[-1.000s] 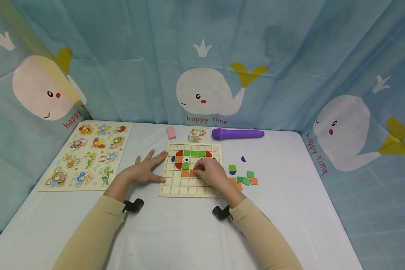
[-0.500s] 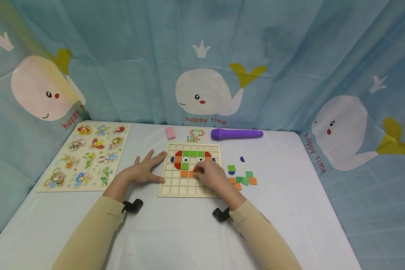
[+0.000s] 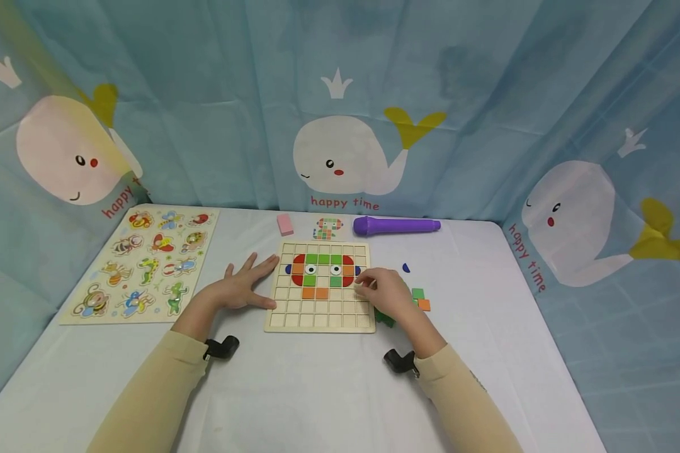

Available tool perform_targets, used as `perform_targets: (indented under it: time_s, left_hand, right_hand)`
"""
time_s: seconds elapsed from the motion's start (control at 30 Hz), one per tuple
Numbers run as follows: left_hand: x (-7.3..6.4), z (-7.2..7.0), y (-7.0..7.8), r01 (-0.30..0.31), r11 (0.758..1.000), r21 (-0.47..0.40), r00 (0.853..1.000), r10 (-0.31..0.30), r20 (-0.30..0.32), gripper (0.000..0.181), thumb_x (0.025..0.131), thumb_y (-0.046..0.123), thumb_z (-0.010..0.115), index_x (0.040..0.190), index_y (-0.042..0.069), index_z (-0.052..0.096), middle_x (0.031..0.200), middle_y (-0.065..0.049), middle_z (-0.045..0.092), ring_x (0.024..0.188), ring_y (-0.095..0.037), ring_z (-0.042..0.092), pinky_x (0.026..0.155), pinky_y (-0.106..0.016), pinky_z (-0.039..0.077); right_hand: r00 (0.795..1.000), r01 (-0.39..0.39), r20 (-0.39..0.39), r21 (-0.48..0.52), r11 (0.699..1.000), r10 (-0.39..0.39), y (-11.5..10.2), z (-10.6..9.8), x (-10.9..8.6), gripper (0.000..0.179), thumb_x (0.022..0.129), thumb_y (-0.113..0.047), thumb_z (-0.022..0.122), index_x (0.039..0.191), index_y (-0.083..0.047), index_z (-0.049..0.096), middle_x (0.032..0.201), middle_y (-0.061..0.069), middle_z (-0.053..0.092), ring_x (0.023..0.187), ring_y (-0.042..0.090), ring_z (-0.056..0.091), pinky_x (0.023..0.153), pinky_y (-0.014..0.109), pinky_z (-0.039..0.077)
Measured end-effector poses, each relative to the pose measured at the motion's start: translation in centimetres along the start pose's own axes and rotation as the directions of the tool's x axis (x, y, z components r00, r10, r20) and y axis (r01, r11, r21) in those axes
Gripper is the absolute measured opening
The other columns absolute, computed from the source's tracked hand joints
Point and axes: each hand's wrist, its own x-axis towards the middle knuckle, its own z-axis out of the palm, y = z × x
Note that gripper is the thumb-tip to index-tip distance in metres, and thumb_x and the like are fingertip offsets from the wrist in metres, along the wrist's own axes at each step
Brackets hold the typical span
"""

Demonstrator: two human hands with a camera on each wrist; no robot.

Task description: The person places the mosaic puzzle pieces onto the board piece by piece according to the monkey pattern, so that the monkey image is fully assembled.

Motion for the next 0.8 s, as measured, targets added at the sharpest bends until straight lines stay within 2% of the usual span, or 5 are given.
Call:
perform_targets:
  time_s: [0.3,0.57,0.8]
  left_hand:
    - [0.0,-0.1,0.1,-0.007,1.000,0.006,1.000,0.007,-0.002,0.115,0.076,0.055,0.082,0.164,0.020,0.015,0.171,-0.001,0.009,0.156,-0.038,-0.013,0.116,-0.072,-0.014]
    - [-0.1,-0.1,0.1,-0.003,1.000,-0.005,1.000,0.003,-0.001,0.115,0.077,0.054,0.083,0.164,0.021,0.015,0.171,-0.001,0.009,0.156,-0.037,-0.013,0.116,-0.071,-0.015]
    - [-0.1,-0.1,0.1,-0.010,1.000,-0.007,1.000,0.010,-0.002,0.114,0.077,0.053,0.083,0.164,0.020,0.015,0.171,-0.002,0.009,0.156,-0.038,-0.012,0.116,-0.071,-0.015]
  right_hand:
    - [0.998,-0.067,0.025,0.059,0.996,0.066,1.9,-1.7,-1.2,0.020,0.094,-0.023,0.074,0.110,-0.011,0.074,0.092,0.001,0.070,0.068,0.013,0.063,0.060,0.029,0.052]
    - [0.997,-0.073,0.004,0.015,0.997,0.073,3.4,-2.7,-2.0,0.021,0.092,-0.022,0.076,0.110,-0.011,0.075,0.094,0.001,0.071,0.078,0.015,0.062,0.064,0.029,0.053]
    - [0.994,-0.088,0.059,0.004,0.996,0.087,4.4,-3.2,-2.5,0.020,0.090,-0.024,0.078,0.105,-0.011,0.076,0.088,0.000,0.067,0.075,0.017,0.058,0.063,0.030,0.049]
